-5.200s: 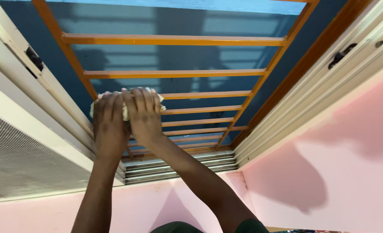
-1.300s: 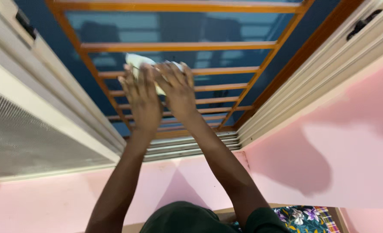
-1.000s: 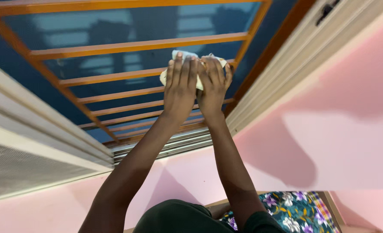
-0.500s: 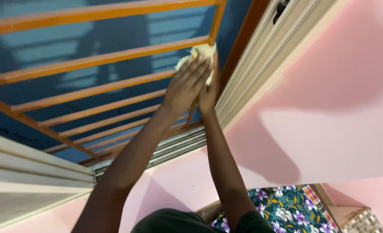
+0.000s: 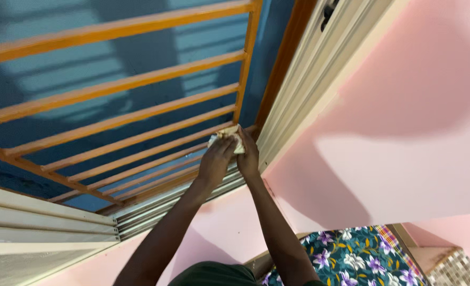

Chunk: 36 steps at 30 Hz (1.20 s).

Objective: The person cleans a window and its frame using a cloth, first wiping the glass surface and then sliding the window open to wipe the internal metal bars.

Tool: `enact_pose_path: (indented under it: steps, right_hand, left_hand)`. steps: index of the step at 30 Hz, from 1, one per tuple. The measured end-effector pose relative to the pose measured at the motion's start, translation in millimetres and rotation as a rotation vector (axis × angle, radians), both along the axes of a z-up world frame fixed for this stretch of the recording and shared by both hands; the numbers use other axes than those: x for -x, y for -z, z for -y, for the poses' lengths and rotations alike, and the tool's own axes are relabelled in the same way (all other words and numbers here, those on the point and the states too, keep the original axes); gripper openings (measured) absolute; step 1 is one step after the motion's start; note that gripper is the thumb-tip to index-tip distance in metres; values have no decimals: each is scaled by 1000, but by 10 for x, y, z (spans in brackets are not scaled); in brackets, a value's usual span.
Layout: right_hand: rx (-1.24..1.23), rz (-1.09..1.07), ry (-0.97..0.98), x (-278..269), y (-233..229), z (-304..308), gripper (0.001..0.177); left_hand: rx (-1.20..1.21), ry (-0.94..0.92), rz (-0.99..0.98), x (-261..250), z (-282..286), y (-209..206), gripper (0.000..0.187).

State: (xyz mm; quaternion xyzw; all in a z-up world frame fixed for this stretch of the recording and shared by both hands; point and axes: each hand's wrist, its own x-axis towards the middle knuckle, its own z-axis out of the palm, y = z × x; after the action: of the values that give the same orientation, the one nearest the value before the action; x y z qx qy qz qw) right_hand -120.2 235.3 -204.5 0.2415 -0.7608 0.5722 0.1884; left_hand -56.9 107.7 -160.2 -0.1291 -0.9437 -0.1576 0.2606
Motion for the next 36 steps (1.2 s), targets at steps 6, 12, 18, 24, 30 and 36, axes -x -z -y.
enact_pose_path:
  steps: [6, 12, 18, 24, 30, 36]
  right_hand:
    - [250, -136, 41, 41, -885, 143, 50]
    - [67, -128, 137, 291, -266, 323, 41]
    - [-451, -282, 235, -38, 306, -6, 68]
    - [-388, -208, 243, -251, 141, 130, 62]
    - [-506, -336, 217, -635, 257, 1035, 71]
    - [-709, -275, -58, -1189, 160, 1804, 75]
  left_hand:
    - [-64, 164, -271, 91, 18, -659, 46]
    - [199, 106, -212, 321, 325, -213, 50]
    - [6, 80, 22, -3, 115, 534, 50]
    - [-10, 1, 89, -221, 411, 369, 45]
    - [29, -67, -52, -700, 1023, 415, 50]
    - [-39, -488, 9, -1520, 1657, 541, 61]
